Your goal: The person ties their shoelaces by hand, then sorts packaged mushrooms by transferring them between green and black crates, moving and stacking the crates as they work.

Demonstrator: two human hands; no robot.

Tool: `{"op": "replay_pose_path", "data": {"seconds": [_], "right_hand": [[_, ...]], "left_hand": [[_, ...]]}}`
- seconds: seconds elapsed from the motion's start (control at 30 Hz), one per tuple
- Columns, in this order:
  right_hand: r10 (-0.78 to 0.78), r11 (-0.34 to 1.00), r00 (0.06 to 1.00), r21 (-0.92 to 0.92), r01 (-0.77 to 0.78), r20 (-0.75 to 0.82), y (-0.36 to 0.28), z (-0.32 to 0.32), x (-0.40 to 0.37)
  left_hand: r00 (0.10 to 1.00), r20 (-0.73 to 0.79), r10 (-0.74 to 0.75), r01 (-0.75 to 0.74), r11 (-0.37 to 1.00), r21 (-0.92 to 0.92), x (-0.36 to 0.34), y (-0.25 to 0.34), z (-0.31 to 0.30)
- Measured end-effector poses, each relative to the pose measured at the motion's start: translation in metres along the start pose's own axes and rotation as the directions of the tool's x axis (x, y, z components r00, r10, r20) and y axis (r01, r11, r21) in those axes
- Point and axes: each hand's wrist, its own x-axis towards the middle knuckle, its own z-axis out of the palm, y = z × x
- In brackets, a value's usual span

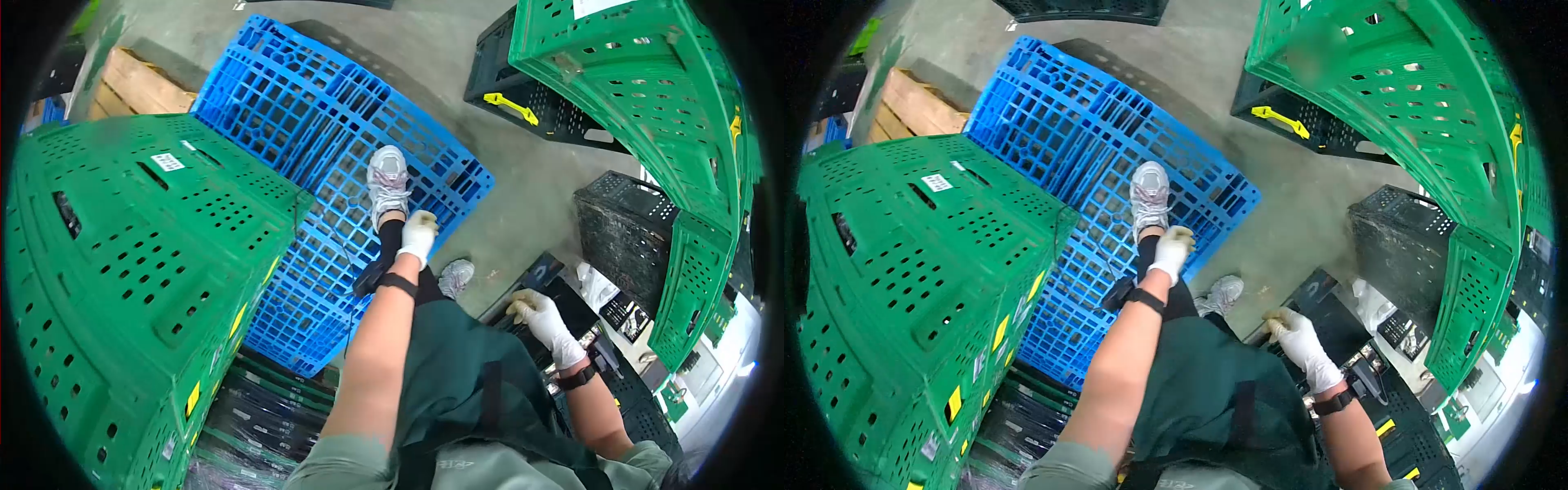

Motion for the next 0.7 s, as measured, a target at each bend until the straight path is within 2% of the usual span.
{"op": "replay_pose_path", "data": {"seconds": [0.03,0.07,0.1,0.13,0.17,0.2,0.23,0.3,0.33,0.37,0.4,0.47,0.5,0.57,0.67,0.7], "right_hand": [[0.049,0.999,0.998,-0.012,-0.049,0.027,0.008,-0.002,0.008],[0.058,0.998,0.998,-0.007,-0.058,0.02,0.016,0.0,0.022],[0.066,0.991,0.998,-0.115,-0.064,0.014,0.021,0.005,0.044],[0.075,0.973,0.997,-0.221,-0.071,0.008,0.024,0.01,0.067],[-0.016,0.96,1.0,-0.279,0.02,0.018,0.021,0.019,0.094],[-0.109,0.936,0.993,-0.332,0.114,0.034,0.01,0.032,0.127],[-0.085,0.913,0.996,-0.401,0.074,-0.009,-0.013,0.05,0.156],[-0.372,0.9,0.927,-0.225,0.374,0.054,-0.033,0.087,0.221],[-0.442,0.862,0.897,-0.281,0.421,-0.012,-0.039,0.107,0.253],[-0.437,0.854,0.899,-0.327,0.405,-0.027,-0.053,0.121,0.273],[-0.297,0.876,0.954,-0.389,0.285,0.031,-0.068,0.132,0.287],[-0.242,0.785,0.966,-0.568,0.248,0.087,-0.07,0.152,0.308],[-0.227,0.789,0.969,-0.566,0.239,0.093,-0.065,0.158,0.31],[-0.511,0.698,0.849,-0.511,0.502,0.136,-0.064,0.162,0.313],[-0.562,0.651,0.816,-0.538,0.536,0.133,-0.07,0.169,0.315],[-0.537,0.668,0.833,-0.536,0.517,0.134,-0.078,0.168,0.312]], "left_hand": [[1.0,-0.022,0.011,-0.011,0.999,0.032,-0.002,0.009,-0.008],[0.974,-0.053,0.222,-0.214,0.969,0.127,0.013,-0.01,-0.021],[0.904,-0.145,0.403,-0.305,0.843,0.444,0.025,-0.017,-0.037],[0.842,-0.297,0.451,-0.299,0.847,0.439,0.017,0.004,-0.046],[0.868,-0.365,0.336,-0.209,0.915,0.346,0.018,0.013,-0.06],[0.83,-0.461,0.314,-0.104,0.899,0.425,0.035,-0.001,-0.075],[0.859,-0.492,0.14,0.011,0.957,0.29,0.04,0.005,-0.084],[0.862,-0.469,0.195,-0.006,0.927,0.375,0.058,0.001,-0.096],[0.873,-0.449,0.19,0.006,0.917,0.398,0.063,0.009,-0.097],[0.894,-0.432,0.122,0.032,0.942,0.333,0.07,0.01,-0.098],[0.895,-0.433,0.106,0.053,0.939,0.34,0.077,0.006,-0.1],[0.925,-0.341,0.17,-0.01,0.906,0.424,0.081,-0.001,-0.104],[0.944,-0.296,0.145,-0.021,0.922,0.386,0.08,0.001,-0.108],[0.956,-0.255,0.144,-0.053,0.942,0.331,0.078,0.009,-0.108],[0.973,-0.189,0.13,-0.078,0.962,0.26,0.076,0.024,-0.106],[0.97,-0.174,0.168,-0.121,0.96,0.252,0.081,0.023,-0.106]]}}
